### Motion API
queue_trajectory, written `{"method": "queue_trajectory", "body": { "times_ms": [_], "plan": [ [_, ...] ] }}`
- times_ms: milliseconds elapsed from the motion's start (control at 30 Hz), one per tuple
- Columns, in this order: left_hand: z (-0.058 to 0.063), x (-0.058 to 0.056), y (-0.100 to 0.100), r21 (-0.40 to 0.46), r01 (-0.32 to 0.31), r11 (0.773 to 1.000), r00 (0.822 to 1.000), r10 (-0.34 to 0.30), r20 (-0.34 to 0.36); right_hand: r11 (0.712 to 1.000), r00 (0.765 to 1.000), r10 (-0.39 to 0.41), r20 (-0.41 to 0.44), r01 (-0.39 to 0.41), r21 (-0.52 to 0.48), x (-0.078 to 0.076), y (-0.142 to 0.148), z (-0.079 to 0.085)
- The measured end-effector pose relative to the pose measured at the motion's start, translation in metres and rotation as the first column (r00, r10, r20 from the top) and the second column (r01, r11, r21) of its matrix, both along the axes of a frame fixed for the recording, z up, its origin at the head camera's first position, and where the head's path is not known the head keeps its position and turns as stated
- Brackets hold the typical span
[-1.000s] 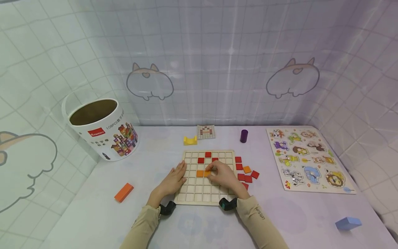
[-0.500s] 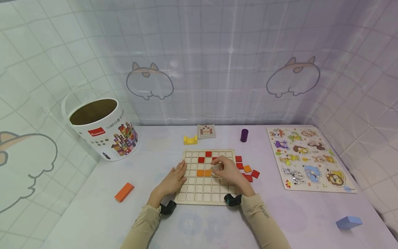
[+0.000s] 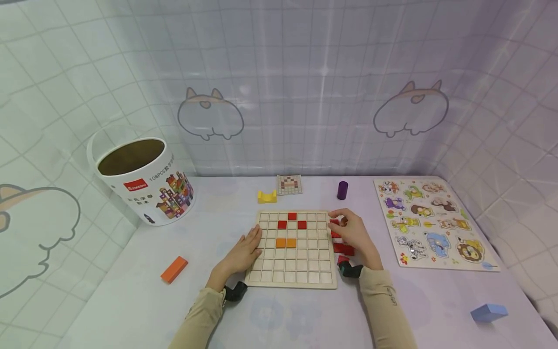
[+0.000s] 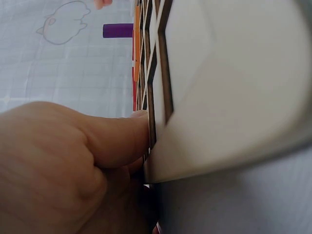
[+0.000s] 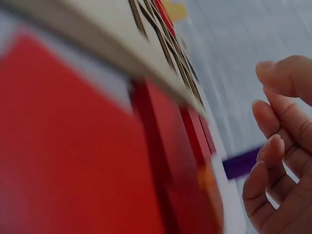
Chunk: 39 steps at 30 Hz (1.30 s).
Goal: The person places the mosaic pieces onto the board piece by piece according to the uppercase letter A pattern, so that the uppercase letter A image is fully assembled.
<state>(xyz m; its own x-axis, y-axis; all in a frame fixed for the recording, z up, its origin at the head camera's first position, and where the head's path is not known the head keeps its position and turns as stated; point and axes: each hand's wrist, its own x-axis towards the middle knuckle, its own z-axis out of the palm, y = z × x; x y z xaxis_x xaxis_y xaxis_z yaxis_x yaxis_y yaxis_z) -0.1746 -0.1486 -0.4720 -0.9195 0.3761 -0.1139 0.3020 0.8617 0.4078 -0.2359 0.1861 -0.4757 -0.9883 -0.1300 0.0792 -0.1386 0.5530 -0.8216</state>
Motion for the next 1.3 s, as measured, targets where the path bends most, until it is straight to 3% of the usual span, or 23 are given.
{"method": "queue_trajectory", "body": {
  "times_ms": [200,600,933,1300],
  "plan": [
    [0.0,-0.001,0.0,-0.007,0.003,1.0,1.0,-0.003,0.003,0.999,0.996,-0.044,0.082,0.044,0.002,0.0,0.027,-0.004],
    [0.0,0.0,0.001,0.007,-0.002,1.0,1.0,0.002,0.016,0.998,0.987,0.066,0.145,-0.064,-0.021,0.006,0.065,-0.014],
    [-0.002,-0.001,0.0,-0.001,-0.001,1.0,1.0,0.001,0.006,0.984,0.973,0.177,0.152,-0.179,0.0,0.007,0.06,-0.009],
    [-0.001,0.0,-0.001,0.007,-0.006,1.0,1.0,0.006,0.015,0.983,0.978,0.177,0.11,-0.18,0.024,0.004,0.051,-0.012]
  ]
}}
